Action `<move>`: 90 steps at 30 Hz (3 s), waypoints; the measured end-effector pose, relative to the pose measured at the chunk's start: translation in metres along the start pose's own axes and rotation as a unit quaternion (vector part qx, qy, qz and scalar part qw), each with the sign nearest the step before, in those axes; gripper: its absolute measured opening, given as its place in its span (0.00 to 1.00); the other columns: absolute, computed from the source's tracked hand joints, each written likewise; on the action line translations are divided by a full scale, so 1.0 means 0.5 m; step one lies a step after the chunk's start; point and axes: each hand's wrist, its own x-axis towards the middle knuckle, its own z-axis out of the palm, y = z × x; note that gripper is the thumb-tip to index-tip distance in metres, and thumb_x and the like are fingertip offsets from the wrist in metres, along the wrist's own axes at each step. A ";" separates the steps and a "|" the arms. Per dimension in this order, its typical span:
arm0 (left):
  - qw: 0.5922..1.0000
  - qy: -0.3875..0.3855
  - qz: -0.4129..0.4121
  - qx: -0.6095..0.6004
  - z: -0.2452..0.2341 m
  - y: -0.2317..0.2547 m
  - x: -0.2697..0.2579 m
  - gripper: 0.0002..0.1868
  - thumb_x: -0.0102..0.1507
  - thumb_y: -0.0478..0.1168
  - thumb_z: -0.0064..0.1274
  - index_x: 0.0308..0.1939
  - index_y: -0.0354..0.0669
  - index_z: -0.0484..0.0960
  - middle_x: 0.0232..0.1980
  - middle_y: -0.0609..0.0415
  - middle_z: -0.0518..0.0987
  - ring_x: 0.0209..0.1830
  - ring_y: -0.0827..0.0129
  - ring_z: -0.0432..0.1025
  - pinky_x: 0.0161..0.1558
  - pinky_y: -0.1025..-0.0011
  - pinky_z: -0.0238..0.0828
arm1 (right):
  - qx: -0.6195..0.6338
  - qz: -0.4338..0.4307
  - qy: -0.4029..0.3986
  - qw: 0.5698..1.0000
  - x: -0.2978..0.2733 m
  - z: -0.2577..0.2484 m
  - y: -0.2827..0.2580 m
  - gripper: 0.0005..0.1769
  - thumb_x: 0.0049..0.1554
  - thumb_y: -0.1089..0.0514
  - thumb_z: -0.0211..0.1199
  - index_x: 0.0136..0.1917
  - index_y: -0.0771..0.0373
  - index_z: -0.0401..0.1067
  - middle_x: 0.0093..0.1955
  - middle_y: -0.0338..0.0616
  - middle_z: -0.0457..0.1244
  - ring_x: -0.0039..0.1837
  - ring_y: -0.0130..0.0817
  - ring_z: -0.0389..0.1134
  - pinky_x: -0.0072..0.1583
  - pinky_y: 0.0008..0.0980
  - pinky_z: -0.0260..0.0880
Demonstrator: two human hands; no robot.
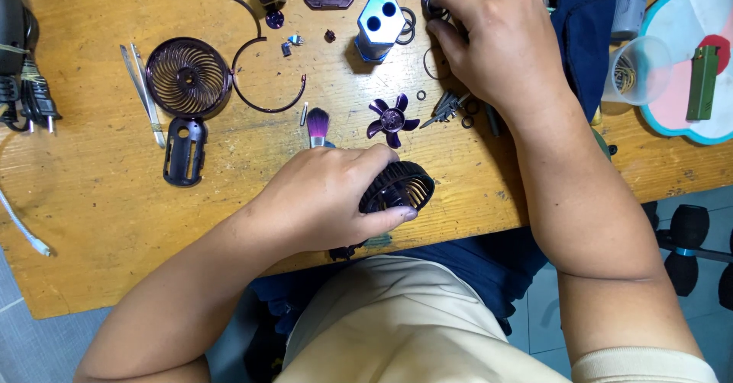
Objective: Disassembling and reassembling a small portable fan to inspect and fix internal components
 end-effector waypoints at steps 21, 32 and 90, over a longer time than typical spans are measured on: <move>0.945 -0.097 -0.292 -0.107 -0.072 0.041 0.022 0.37 0.65 0.74 0.61 0.63 0.53 0.75 0.58 0.37 0.86 0.64 0.41 0.79 0.60 0.45 0.75 | -0.108 0.053 -0.101 0.988 -0.001 -0.003 -0.026 0.12 0.68 0.57 0.71 0.54 0.67 0.72 0.66 0.58 0.64 0.65 0.63 0.64 0.54 0.58 0.66; 0.967 -0.024 -0.249 -0.038 -0.037 0.011 0.013 0.35 0.71 0.72 0.59 0.56 0.43 0.79 0.53 0.32 0.88 0.54 0.28 0.81 0.54 0.34 0.75 | 0.040 0.043 -0.050 0.997 0.035 -0.010 -0.072 0.12 0.73 0.68 0.69 0.60 0.71 0.66 0.68 0.67 0.57 0.65 0.65 0.56 0.61 0.61 0.59; 0.745 0.219 -0.027 -0.629 0.003 -0.004 0.004 0.25 0.74 0.24 0.61 0.76 0.37 0.80 0.68 0.43 0.88 0.64 0.69 0.85 0.75 0.71 0.85 | 0.341 -0.046 0.033 0.938 -0.019 -0.086 -0.188 0.12 0.73 0.61 0.73 0.68 0.66 0.84 0.70 0.67 0.67 0.70 0.62 0.71 0.73 0.55 0.67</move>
